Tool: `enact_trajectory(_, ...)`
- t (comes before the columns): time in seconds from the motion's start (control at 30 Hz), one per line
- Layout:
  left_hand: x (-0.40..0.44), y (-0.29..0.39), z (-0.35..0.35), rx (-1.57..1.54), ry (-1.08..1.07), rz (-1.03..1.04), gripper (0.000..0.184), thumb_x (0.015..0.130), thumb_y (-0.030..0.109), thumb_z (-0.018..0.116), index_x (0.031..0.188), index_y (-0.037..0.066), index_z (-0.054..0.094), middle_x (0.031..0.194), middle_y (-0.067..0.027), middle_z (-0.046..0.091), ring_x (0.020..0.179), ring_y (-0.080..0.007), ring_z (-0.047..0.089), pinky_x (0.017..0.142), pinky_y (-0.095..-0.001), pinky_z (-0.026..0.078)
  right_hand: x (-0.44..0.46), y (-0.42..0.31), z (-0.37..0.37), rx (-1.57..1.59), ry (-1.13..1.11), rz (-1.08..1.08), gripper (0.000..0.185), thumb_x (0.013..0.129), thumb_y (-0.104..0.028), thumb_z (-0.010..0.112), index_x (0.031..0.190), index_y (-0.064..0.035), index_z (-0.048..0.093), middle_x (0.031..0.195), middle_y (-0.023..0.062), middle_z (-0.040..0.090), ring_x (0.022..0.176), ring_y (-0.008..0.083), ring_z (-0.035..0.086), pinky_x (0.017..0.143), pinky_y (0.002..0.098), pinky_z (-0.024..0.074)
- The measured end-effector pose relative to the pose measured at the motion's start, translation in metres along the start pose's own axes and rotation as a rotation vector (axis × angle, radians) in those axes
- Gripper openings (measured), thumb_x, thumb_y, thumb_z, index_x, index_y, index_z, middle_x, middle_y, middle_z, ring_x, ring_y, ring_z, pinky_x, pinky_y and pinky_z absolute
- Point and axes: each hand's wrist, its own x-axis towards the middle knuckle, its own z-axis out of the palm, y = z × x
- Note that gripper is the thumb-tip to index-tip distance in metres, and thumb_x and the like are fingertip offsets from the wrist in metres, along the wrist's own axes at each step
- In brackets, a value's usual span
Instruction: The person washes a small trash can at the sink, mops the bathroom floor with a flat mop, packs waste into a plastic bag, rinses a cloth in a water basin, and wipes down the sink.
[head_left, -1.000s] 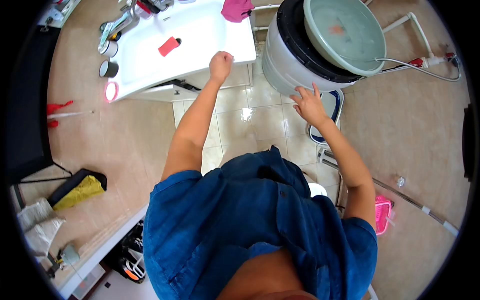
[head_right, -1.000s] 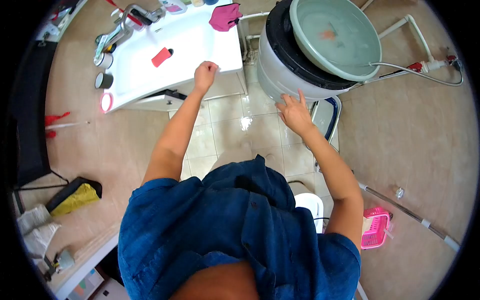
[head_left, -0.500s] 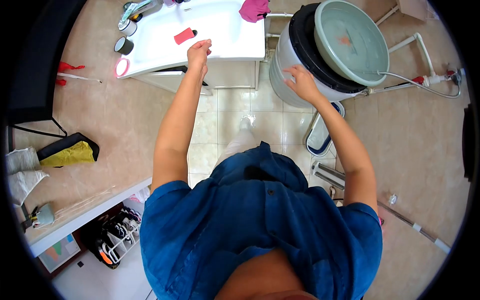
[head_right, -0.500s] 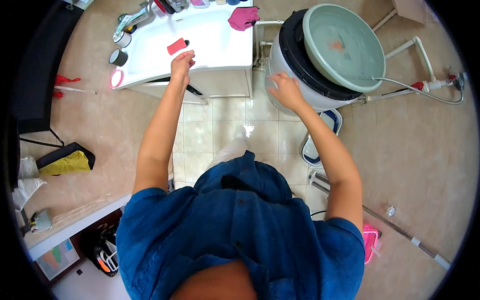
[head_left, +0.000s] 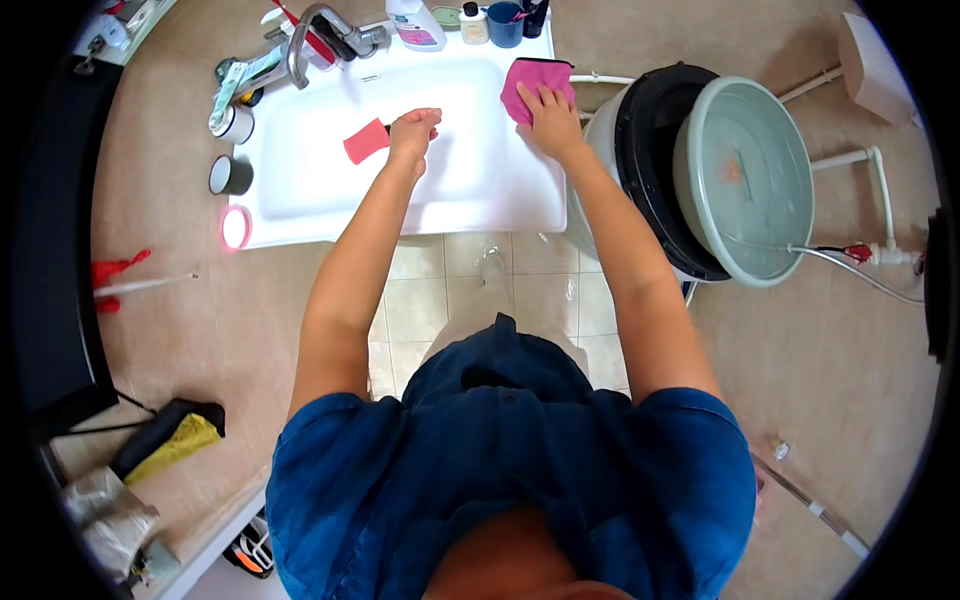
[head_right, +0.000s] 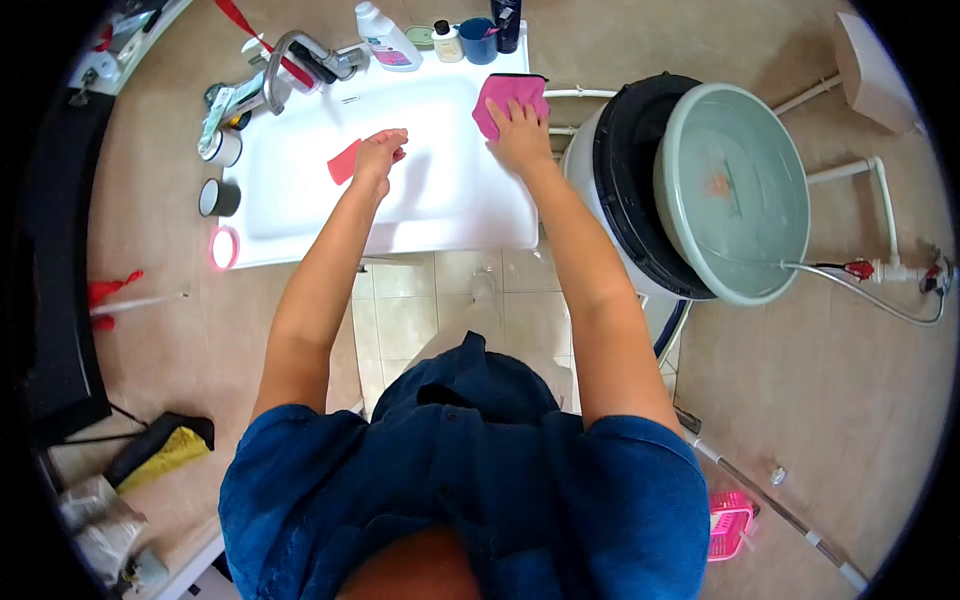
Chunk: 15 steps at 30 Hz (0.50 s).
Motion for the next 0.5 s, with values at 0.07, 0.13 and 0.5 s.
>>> enact_trajectory(0.07,0.02,0.003,0.001,0.001,-0.022,-0.003,0.013,0.085,0.01,0.067,0.095,0.002,0.069,0.084,-0.0013,0.065,0.071,-0.009,0.054,0.071,-0.0247,0.048,-0.002,0.007,0.025,-0.074,0.053,-0.083,0.051,0.084,-0.016,0.06,0.133,-0.0217,0.053,0.132,0.0115,0.05,0.12,0.035,0.048,0.098,0.0541,0.0385)
enact_trajectory(0.13,0.037,0.003,0.001,-0.003,-0.043,-0.015,0.013,0.085,0.01,0.067,0.095,0.001,0.069,0.084,-0.0013,0.064,0.07,-0.0091,0.053,0.071,-0.0245,0.048,-0.017,0.002,0.016,-0.068,-0.04,-0.121,0.045,0.083,-0.012,0.057,0.128,-0.0203,0.057,0.125,0.01,0.054,0.112,0.0328,0.051,0.095,0.0529,0.04)
enact_trajectory(0.5,0.076,0.001,0.015,-0.048,-0.044,-0.108,0.015,0.086,0.011,0.067,0.098,0.002,0.067,0.084,-0.0007,0.063,0.069,-0.0093,0.052,0.07,-0.0242,0.048,-0.01,-0.021,-0.068,-0.026,-0.168,-0.208,0.037,0.077,-0.029,0.072,0.11,-0.0123,0.064,0.102,0.0126,0.061,0.093,0.0307,0.062,0.089,0.0526,0.0435)
